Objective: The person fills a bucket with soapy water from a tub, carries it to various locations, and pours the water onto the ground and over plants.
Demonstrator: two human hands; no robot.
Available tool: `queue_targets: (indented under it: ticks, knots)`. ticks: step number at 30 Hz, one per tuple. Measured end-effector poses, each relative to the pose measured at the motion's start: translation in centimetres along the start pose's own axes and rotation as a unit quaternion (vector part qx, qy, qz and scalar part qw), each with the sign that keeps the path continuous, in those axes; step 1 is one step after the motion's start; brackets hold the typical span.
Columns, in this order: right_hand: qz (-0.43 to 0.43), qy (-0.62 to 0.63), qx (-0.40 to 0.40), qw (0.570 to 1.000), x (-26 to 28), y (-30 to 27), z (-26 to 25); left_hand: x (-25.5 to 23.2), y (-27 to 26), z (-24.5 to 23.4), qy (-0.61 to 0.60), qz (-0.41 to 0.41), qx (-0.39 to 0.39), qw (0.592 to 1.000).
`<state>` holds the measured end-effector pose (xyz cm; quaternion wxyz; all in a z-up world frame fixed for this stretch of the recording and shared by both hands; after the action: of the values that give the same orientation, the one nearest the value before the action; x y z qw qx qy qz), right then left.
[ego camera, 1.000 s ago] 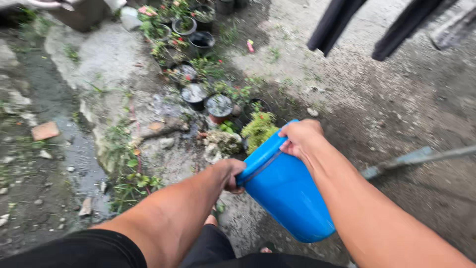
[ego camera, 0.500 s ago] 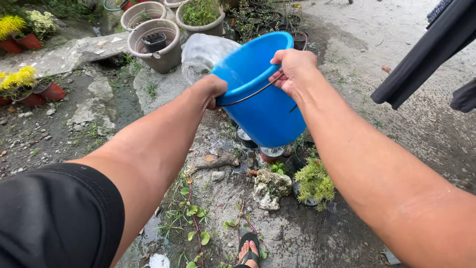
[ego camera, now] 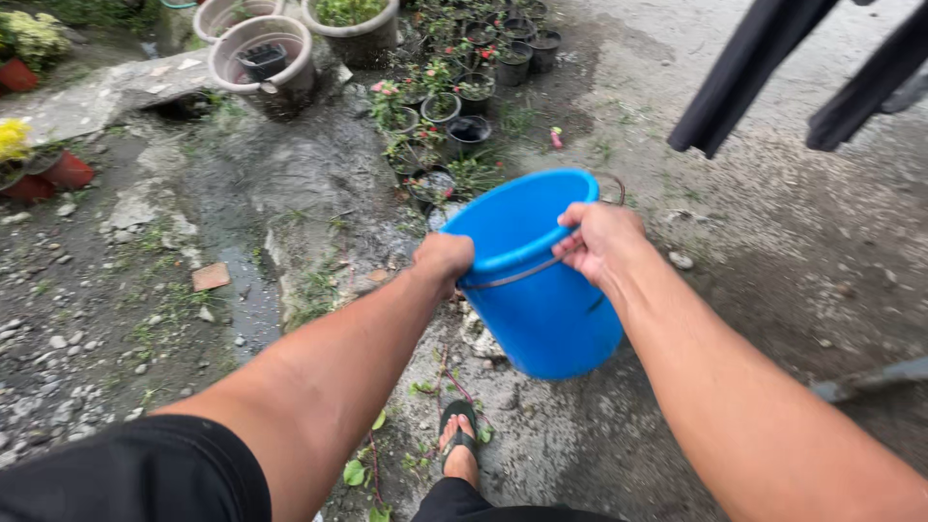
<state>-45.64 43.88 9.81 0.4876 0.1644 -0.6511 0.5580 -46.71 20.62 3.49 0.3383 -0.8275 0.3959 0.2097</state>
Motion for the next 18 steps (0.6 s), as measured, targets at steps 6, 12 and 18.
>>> queue_targets:
  ticks: [6,12,18]
  knots:
    - [0.061,-0.007,-0.125,0.990,-6.0,-6.3,-15.1,6.6,-11.9,12.5,-0.095,-0.101,0.226,0.964]
    - [0.047,-0.037,-0.241,0.969,-8.1,-11.4,-24.4,10.2,-21.4,20.9,-0.077,-0.201,0.365,0.906]
    - [0.047,-0.076,-0.245,0.965,-6.6,-6.8,-22.5,8.6,-17.2,23.0,-0.021,-0.219,0.388,0.895]
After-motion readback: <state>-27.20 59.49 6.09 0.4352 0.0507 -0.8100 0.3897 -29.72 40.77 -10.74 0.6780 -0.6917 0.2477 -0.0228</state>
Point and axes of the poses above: each hand's wrist, its own y-axis towards the middle knuckle, its own z-axis out of the palm, x = y × z, the point moved 2 cm from there along y, towards the middle knuckle, and after that the axes turned 9 degrees about -x, right-handed, at the moved point
